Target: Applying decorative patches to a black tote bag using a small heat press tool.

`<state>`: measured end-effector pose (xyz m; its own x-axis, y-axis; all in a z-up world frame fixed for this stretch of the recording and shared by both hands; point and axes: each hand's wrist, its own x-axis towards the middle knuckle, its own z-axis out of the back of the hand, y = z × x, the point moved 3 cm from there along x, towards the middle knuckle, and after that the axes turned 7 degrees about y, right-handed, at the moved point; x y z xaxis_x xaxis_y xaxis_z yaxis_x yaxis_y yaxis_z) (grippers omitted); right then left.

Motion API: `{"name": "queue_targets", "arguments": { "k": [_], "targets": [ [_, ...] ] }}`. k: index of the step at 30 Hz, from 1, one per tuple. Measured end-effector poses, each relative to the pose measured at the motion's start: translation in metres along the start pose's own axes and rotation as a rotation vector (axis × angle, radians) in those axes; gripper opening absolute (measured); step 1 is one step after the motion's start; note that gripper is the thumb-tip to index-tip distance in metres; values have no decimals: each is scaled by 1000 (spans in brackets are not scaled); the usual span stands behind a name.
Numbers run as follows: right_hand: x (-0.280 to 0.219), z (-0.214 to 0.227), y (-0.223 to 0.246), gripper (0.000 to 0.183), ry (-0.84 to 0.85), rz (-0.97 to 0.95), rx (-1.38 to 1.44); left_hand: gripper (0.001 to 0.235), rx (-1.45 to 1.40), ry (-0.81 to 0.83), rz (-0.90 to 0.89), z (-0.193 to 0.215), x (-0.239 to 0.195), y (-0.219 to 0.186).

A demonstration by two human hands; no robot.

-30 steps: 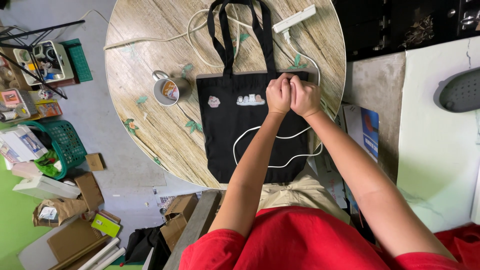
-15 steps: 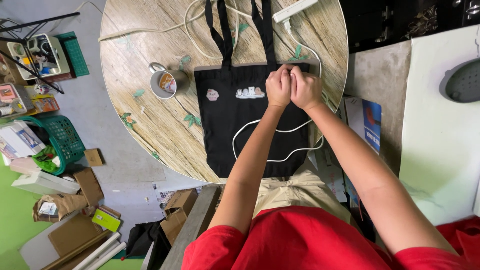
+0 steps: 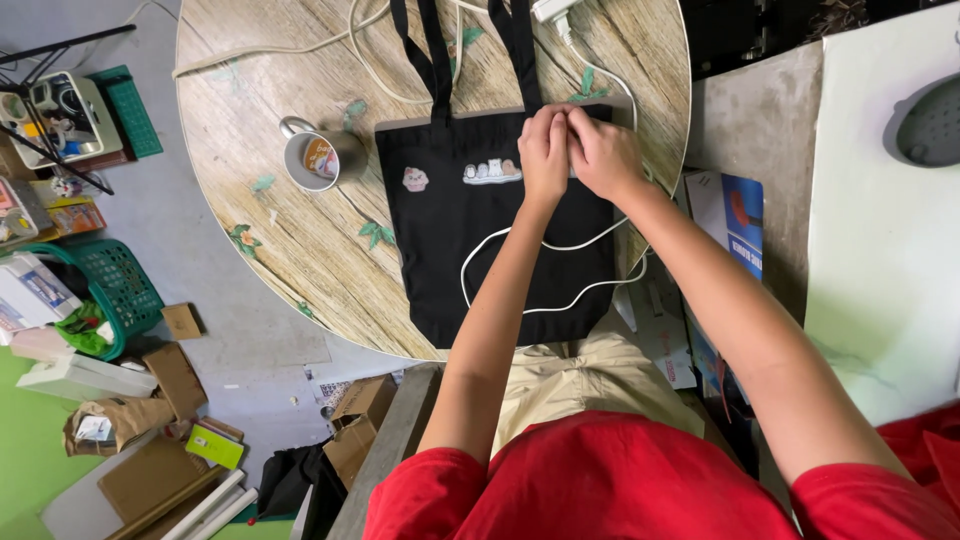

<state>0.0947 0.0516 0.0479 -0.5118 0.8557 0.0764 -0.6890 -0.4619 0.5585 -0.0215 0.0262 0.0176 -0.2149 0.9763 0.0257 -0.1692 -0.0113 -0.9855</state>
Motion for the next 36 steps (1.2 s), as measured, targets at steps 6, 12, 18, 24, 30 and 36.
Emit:
{"name": "queue_targets", "arguments": {
  "k": [6, 12, 18, 24, 30, 36],
  "targets": [
    [4, 4, -5, 27, 316, -87, 83, 21, 109, -116, 76, 25, -34, 9],
    [1, 18, -11, 49, 460, -194, 181, 15, 126, -217, 111, 46, -71, 25],
    [-27, 25, -47, 65, 142, -406, 167, 16, 213, -69, 160, 38, -91, 39],
    [-43, 5, -41, 52, -2, -631, 588, 20, 310, 23, 183, 26, -97, 35],
    [-39, -35, -29, 51, 0, -696, 456, 19, 280, 0, 219, 27, -93, 36],
    [-39, -46, -26, 52, -139, -542, 219, 14, 194, -50, 163, 35, -80, 35]
  ]
}}
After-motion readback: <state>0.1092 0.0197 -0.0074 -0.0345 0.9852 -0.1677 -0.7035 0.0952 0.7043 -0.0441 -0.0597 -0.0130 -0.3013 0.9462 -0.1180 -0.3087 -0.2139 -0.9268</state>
